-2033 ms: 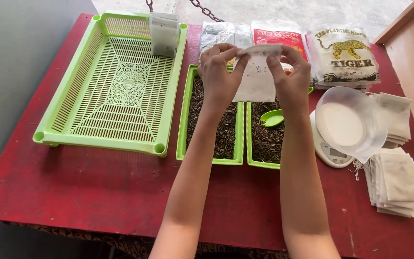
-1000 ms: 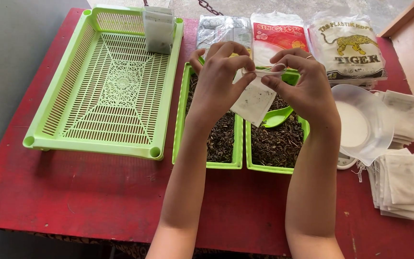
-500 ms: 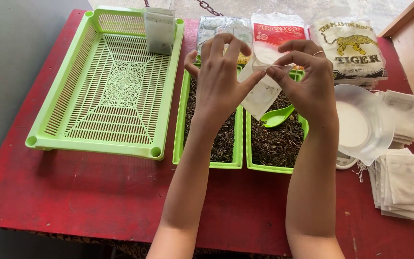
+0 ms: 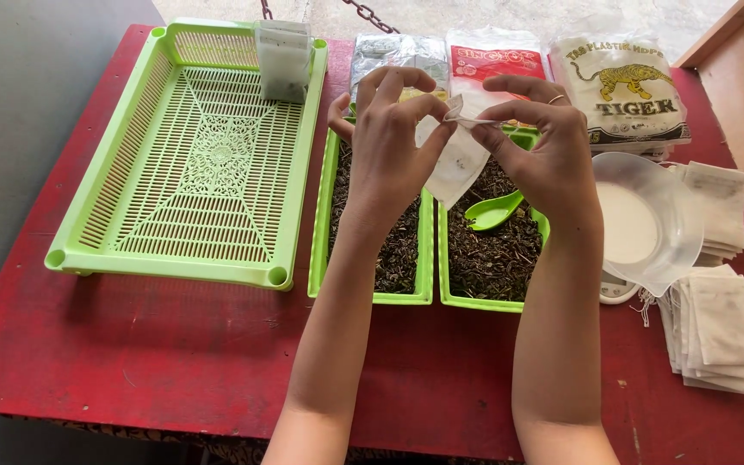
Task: Filling and weighing small tea bags with loose tea leaves
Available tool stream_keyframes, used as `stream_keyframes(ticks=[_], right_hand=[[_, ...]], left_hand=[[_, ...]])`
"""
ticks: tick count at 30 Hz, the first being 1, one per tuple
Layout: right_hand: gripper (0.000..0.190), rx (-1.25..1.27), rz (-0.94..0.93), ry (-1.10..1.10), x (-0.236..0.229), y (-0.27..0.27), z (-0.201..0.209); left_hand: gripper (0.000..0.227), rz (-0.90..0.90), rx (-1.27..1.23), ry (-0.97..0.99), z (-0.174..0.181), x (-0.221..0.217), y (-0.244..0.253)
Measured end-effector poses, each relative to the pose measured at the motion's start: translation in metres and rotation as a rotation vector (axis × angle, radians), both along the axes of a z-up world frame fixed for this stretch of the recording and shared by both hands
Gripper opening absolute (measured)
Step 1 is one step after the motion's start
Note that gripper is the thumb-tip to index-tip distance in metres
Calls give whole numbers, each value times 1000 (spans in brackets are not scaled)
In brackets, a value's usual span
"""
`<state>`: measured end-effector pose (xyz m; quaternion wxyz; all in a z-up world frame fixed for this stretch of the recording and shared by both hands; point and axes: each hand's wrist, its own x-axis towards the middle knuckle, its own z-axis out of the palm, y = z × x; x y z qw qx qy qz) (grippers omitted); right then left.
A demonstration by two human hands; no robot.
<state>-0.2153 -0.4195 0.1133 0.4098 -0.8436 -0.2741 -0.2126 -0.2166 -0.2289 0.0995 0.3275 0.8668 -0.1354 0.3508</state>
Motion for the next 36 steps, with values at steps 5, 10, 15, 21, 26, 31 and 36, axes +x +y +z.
stream_keyframes(ticks=[5, 10, 15, 21, 26, 31, 36], right_hand=[[16, 32, -18, -37, 1, -2, -3], [23, 45, -13, -7, 1, -5, 0], [47, 152, 236, 104, -4, -8, 12], [31, 44, 246, 216, -10, -11, 18], [10, 94, 188, 108, 3, -12, 0], [10, 124, 82, 25, 4, -16, -3], [13, 173, 81, 47, 3, -16, -3]], left_hand=[[25, -26, 3, 77, 8, -7, -2], [20, -99, -54, 96, 5, -3, -1], [17, -36, -87, 98, -3, 4, 5], [14, -10, -45, 47, 9, -5, 6], [12, -38, -31, 47, 9, -7, 4], [13, -21, -48, 75, 9, -6, 7], [30, -90, -81, 172, 12, -9, 4]])
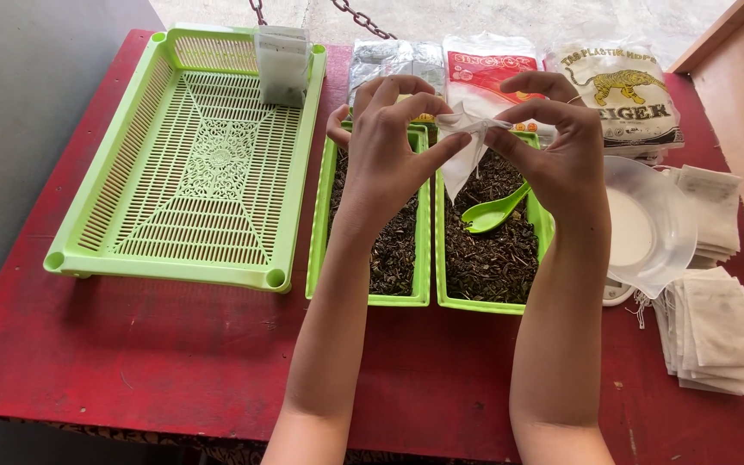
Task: Filling and weighing small tea bags with loose tea leaves
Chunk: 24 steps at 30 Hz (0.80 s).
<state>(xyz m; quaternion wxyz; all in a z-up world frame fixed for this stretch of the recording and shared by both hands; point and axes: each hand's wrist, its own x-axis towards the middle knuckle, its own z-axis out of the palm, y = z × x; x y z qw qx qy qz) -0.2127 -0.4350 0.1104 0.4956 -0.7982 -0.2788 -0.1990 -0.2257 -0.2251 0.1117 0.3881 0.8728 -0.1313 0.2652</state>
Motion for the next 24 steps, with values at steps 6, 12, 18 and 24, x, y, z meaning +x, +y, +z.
stream_keyframes(ticks=[6, 12, 18, 24], right_hand=[[17, 6, -12, -16, 0, 2, 1], [18, 28, -6, 9, -2, 5, 2], [25, -44, -16, -43, -2, 3, 2], [25, -99, 65, 51, -4, 0, 9]], left_hand=[[30, 28, -46, -14, -3, 2, -3], [23, 51, -80, -3, -8, 7, -6], [8, -65, -86, -26, -5, 4, -3], [6, -70, -63, -36, -1, 1, -2]])
